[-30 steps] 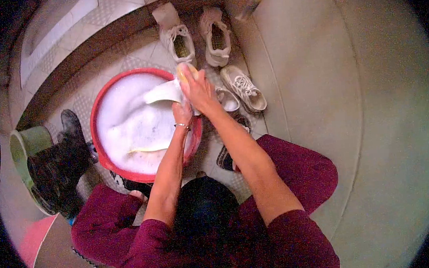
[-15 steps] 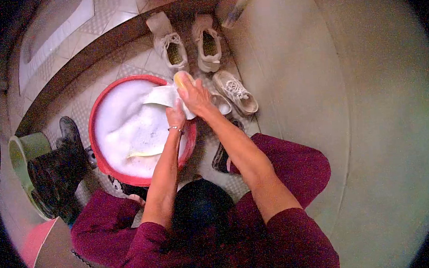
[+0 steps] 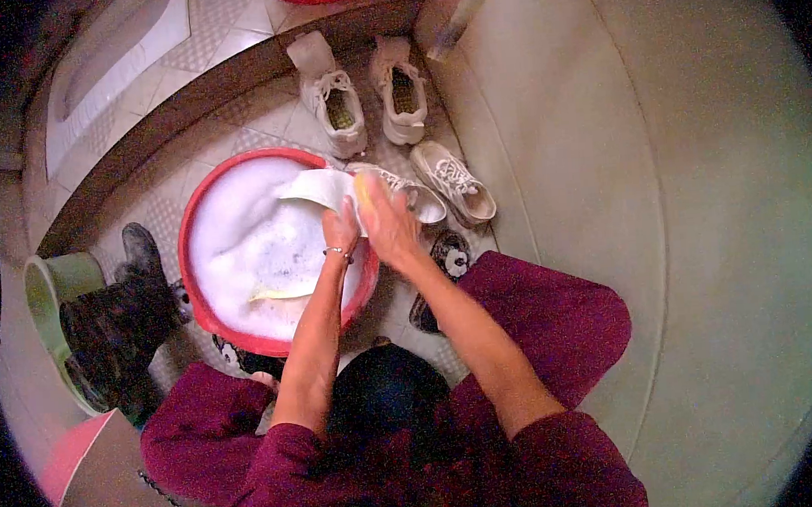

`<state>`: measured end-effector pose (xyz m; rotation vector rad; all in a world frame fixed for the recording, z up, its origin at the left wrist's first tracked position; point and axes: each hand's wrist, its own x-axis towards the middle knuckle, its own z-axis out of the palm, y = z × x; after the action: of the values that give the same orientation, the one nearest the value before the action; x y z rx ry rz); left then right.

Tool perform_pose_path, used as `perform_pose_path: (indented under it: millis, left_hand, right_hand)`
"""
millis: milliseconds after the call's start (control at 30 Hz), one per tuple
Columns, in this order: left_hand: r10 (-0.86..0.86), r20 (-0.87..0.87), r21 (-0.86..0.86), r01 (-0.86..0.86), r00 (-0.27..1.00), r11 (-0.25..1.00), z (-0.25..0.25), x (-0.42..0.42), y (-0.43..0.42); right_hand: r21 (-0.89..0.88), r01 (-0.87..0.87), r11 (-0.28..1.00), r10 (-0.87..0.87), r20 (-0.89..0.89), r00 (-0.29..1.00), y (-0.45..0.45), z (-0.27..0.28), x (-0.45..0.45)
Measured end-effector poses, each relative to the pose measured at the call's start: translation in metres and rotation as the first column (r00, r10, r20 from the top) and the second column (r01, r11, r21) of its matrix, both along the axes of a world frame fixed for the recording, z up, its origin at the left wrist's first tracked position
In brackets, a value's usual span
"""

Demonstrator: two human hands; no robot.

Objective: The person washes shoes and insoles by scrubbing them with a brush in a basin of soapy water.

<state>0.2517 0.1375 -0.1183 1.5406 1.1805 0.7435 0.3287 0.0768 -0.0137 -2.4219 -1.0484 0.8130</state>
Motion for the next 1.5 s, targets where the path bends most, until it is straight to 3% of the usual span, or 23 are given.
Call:
perform_pose_path:
  millis: [67, 100, 233, 300, 333, 400, 433, 500, 600, 700, 767, 900, 967, 1000, 1100, 1200, 1267, 1300, 1333, 1400, 1433, 1467, 1500]
  left_hand:
    - [-0.090, 0.025, -0.162, 0.093, 0.996, 0.982, -0.009, -0.006, -0.009]
    - [-0.169, 0.013, -0.003, 0.169, 0.985, 0.986, -0.016, -0.010, -0.010]
    - [-0.176, -0.068, -0.140, 0.166, 0.982, 0.976, 0.011, -0.009, 0.002]
    - [-0.186, -0.145, -0.149, 0.164, 0.972, 0.975, 0.014, -0.016, 0.008]
    - [-0.196, -0.221, -0.190, 0.155, 0.955, 0.969, 0.013, -0.022, 0.008]
    - [-0.146, -0.154, -0.180, 0.118, 0.977, 0.977, 0.008, -0.032, 0.007]
    - [-0.175, -0.060, -0.180, 0.161, 0.983, 0.970, 0.013, -0.037, 0.009]
    - [-0.198, 0.061, -0.182, 0.206, 0.978, 0.961, 0.043, -0.043, 0.016]
    - [-0.317, -0.064, -0.232, 0.295, 0.946, 0.927, 0.085, -0.048, 0.040]
    - [-0.264, 0.083, -0.183, 0.275, 0.961, 0.944, 0.101, -0.036, 0.060]
    - [-0.265, 0.138, -0.106, 0.280, 0.955, 0.954, 0.109, -0.025, 0.075]
    - [-0.236, 0.191, -0.062, 0.252, 0.953, 0.966, 0.119, 0.009, 0.100]
    - [-0.163, 0.269, -0.389, 0.262, 0.949, 0.883, 0.099, 0.018, 0.110]
    - [-0.161, 0.270, -0.385, 0.260, 0.949, 0.886, 0.089, 0.015, 0.110]
    - [0.215, 0.328, -0.503, -0.023, 0.920, 0.864, 0.071, -0.008, 0.096]
    - [0.271, 0.379, -0.594, 0.008, 0.885, 0.805, 0.069, -0.065, 0.075]
    - [0.109, 0.077, -0.474, -0.060, 0.991, 0.879, 0.030, -0.102, 0.059]
    - [-0.019, -0.181, -0.238, -0.026, 0.983, 0.971, 0.008, -0.117, 0.047]
    - [-0.078, -0.448, -0.010, 0.082, 0.891, 0.997, -0.011, -0.131, 0.035]
    - [-0.077, -0.476, 0.092, 0.137, 0.876, 0.986, -0.022, -0.138, 0.016]
    - [-0.130, -0.666, 0.112, 0.270, 0.735, 0.956, -0.026, -0.137, 0.010]
    - [-0.154, -0.822, 0.096, 0.400, 0.549, 0.912, -0.030, -0.136, 0.003]
    - [-0.194, -0.870, 0.024, 0.432, 0.453, 0.902, -0.011, -0.127, 0.007]
  right_hand:
    - [0.003, -0.025, 1.000, 0.025, 0.080, 0.997, -0.004, -0.003, -0.010]
    - [0.019, -0.054, 0.998, 0.050, 0.148, 0.988, -0.006, -0.007, -0.016]
    - [0.023, 0.042, 0.999, -0.046, 0.168, 0.985, 0.025, -0.020, 0.021]
    - [0.034, 0.134, 0.990, -0.130, -0.093, 0.987, 0.030, -0.020, 0.039]
    - [0.041, 0.130, 0.991, -0.126, -0.092, 0.988, 0.028, -0.010, 0.039]
    - [0.093, 0.210, 0.973, -0.180, -0.254, 0.950, 0.007, 0.004, 0.028]
    - [0.217, 0.346, 0.913, -0.273, -0.308, 0.911, -0.004, -0.010, 0.016]
    - [0.223, 0.442, 0.869, -0.332, -0.398, 0.855, -0.019, -0.028, 0.008]
    - [0.258, 0.577, 0.775, -0.398, -0.509, 0.763, -0.030, -0.044, -0.003]
    - [0.399, 0.586, 0.706, -0.336, -0.540, 0.772, -0.031, -0.046, 0.000]
    - [0.339, 0.639, 0.690, -0.422, -0.530, 0.736, -0.031, -0.041, 0.002]
    - [0.318, 0.626, 0.712, -0.356, -0.605, 0.712, -0.028, -0.021, 0.008]
    - [0.334, 0.625, 0.706, -0.341, -0.614, 0.712, -0.029, -0.019, 0.008]
    - [0.337, 0.622, 0.707, -0.336, -0.614, 0.714, -0.029, -0.023, 0.008]
    - [0.396, 0.602, 0.694, -0.370, -0.521, 0.769, -0.033, -0.038, 0.007]
    - [0.414, 0.561, 0.717, -0.362, -0.467, 0.807, -0.031, -0.041, 0.001]
    - [0.530, 0.404, 0.745, -0.266, -0.319, 0.909, -0.023, -0.029, -0.005]
    - [0.518, 0.333, 0.788, -0.199, -0.298, 0.934, -0.018, -0.010, -0.010]
    - [0.514, 0.328, 0.793, -0.195, -0.297, 0.935, -0.015, 0.001, -0.018]
    - [0.261, 0.020, 0.965, 0.042, -0.229, 0.973, -0.008, 0.011, -0.033]
    - [0.256, 0.012, 0.967, 0.048, -0.227, 0.973, -0.002, 0.007, -0.039]
    - [0.134, -0.083, 0.988, 0.117, -0.274, 0.954, 0.004, 0.000, -0.045]
    - [0.012, -0.182, 0.983, 0.176, -0.330, 0.928, 0.008, -0.009, -0.051]
